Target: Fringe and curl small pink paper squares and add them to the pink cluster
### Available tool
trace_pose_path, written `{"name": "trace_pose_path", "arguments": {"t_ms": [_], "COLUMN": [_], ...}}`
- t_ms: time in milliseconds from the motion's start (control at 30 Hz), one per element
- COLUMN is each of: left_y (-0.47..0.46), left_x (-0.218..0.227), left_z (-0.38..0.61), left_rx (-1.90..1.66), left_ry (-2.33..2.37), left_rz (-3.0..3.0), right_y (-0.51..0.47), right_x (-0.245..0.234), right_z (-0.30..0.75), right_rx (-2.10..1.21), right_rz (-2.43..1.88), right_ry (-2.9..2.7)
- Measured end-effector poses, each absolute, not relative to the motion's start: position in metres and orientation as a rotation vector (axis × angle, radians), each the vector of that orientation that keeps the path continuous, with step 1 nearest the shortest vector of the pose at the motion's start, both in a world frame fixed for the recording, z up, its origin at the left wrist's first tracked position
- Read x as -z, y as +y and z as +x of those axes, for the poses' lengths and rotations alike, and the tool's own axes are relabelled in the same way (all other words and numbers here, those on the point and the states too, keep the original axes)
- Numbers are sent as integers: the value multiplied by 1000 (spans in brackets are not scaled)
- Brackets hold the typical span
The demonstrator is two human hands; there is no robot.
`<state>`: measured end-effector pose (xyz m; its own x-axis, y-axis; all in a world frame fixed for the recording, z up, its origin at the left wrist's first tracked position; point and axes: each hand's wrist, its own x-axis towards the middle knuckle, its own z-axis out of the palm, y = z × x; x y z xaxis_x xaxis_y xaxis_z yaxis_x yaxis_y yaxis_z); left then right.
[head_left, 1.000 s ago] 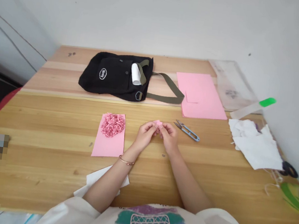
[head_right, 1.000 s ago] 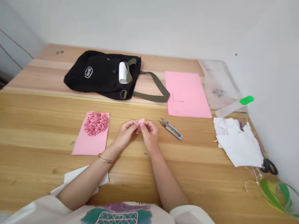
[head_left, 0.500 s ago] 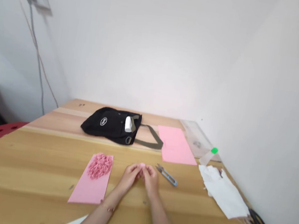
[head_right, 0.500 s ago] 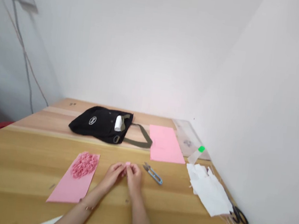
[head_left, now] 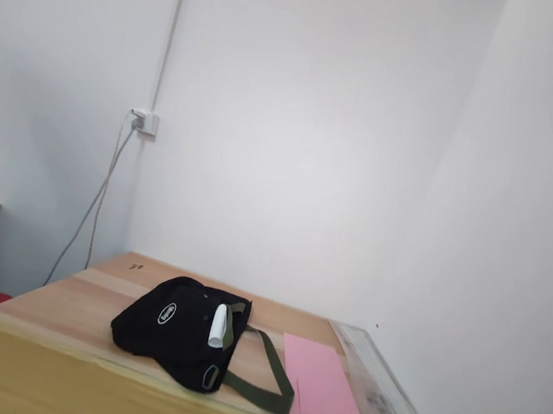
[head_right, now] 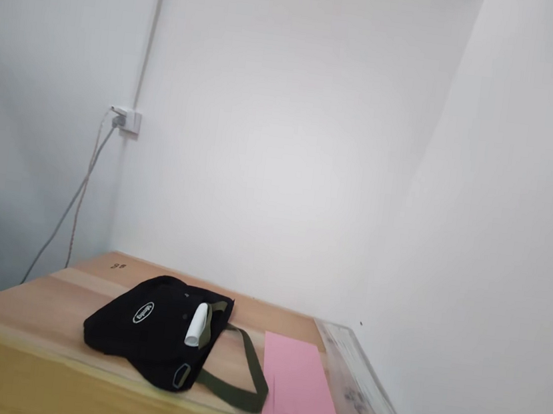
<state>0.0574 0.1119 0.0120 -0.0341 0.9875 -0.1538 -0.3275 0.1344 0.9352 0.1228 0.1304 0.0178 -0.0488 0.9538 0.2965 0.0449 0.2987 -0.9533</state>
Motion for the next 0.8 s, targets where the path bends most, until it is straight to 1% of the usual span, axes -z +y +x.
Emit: {"name": "trace_pose_path", "arguments": {"t_ms": [100,200,300,400,500,600,800], "left_y": [153,170,148,96,50,36,41], "left_x": [-36,-42,-22,7,16,10,5], "left_z": [62,66,64,59,54,51,48], "left_rx": [-1356,-1441,-1417,-1332,-1281,-1266,-1253], "left_ry": [1079,1112,1104,1087,1092,1079,1035], "left_rz": [822,811,896,919,907,938,983], "right_y": [175,193,174,119,62,38,47], "right_x": [-50,-66,-48,-11,11,10,4], "right_z": [94,84,103,133,148,149,146], "right_rx": [-930,-870,-891,-957,-1055,-1148,-1221], "right_rz": [-1042,-1042,-1035,-1127,-1239,-1207,-1097], "right_ry": [-1462,-1496,-1455,-1380,-1279,-1184,-1117]}}
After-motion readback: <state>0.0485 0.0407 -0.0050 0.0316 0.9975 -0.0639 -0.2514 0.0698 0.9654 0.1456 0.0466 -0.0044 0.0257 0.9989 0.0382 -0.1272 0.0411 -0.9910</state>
